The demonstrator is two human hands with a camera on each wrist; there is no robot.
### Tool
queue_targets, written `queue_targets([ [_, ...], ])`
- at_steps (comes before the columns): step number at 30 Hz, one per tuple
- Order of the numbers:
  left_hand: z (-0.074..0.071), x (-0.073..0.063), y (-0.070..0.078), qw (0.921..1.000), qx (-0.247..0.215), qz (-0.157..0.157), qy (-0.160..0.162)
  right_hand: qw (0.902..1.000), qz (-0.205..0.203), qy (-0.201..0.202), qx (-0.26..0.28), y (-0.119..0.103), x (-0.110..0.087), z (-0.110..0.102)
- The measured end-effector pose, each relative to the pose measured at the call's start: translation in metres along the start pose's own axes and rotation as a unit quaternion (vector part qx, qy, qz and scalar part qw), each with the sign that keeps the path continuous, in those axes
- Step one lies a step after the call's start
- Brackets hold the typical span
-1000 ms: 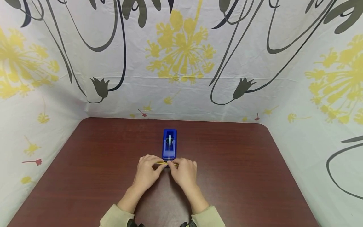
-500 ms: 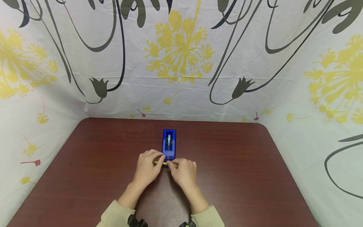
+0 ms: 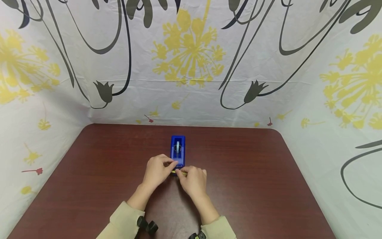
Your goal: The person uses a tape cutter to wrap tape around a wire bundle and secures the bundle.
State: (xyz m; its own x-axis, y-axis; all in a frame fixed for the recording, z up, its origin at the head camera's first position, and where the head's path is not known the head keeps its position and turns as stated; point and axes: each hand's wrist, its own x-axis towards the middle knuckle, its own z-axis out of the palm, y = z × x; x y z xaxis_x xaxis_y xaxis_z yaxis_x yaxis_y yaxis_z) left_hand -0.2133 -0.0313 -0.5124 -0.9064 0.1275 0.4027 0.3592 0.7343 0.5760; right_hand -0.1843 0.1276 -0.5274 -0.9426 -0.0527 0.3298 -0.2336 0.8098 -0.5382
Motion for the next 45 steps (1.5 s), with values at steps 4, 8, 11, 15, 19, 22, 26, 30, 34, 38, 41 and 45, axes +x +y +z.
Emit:
queue_targets([
  [4, 0.0, 0.002, 0.0, 0.9994, -0.012, -0.029, -0.015, 1.0, -0.003, 0.0, -0.004, -0.001, 0.0, 0.0],
  [8, -0.001, 0.004, -0.001, 0.9975, -0.029, -0.057, -0.03, 1.0, -0.004, 0.002, -0.006, -0.002, 0.0, -0.001],
  [11, -0.003, 0.005, 0.0, 0.9964, -0.033, -0.066, -0.041, 1.0, -0.003, 0.003, -0.007, -0.002, 0.0, -0.001],
  [15, -0.004, 0.008, 0.0, 0.9943, -0.033, -0.081, -0.06, 1.0, -0.001, 0.003, -0.009, -0.002, 0.0, -0.001],
  [19, -0.005, 0.01, 0.001, 0.9916, -0.04, -0.098, -0.075, 0.9999, -0.001, 0.006, -0.011, -0.002, 0.0, -0.001],
  [22, -0.005, 0.01, 0.001, 0.9907, -0.042, -0.103, -0.079, 0.9998, -0.003, 0.009, -0.017, -0.002, -0.001, 0.0],
  [26, -0.005, 0.01, 0.001, 0.9903, -0.045, -0.104, -0.08, 0.9996, -0.006, 0.01, -0.024, 0.0, 0.0, -0.001],
  [30, -0.007, 0.011, 0.001, 0.9895, -0.049, -0.107, -0.084, 0.9994, -0.012, 0.012, -0.031, 0.0, 0.001, -0.002],
  [34, -0.008, 0.012, 0.002, 0.9892, -0.05, -0.106, -0.089, 0.999, -0.021, 0.017, -0.036, 0.0, 0.001, -0.003],
  [38, -0.007, 0.013, 0.002, 0.9889, -0.053, -0.105, -0.091, 0.9985, -0.028, 0.019, -0.042, 0.002, 0.002, -0.004],
  [41, -0.007, 0.014, 0.002, 0.9885, -0.056, -0.107, -0.092, 0.998, -0.033, 0.021, -0.05, 0.002, 0.002, -0.006],
  [45, -0.008, 0.014, 0.002, 0.9876, -0.059, -0.111, -0.095, 0.9972, -0.04, 0.009, -0.062, 0.004, 0.002, -0.007],
])
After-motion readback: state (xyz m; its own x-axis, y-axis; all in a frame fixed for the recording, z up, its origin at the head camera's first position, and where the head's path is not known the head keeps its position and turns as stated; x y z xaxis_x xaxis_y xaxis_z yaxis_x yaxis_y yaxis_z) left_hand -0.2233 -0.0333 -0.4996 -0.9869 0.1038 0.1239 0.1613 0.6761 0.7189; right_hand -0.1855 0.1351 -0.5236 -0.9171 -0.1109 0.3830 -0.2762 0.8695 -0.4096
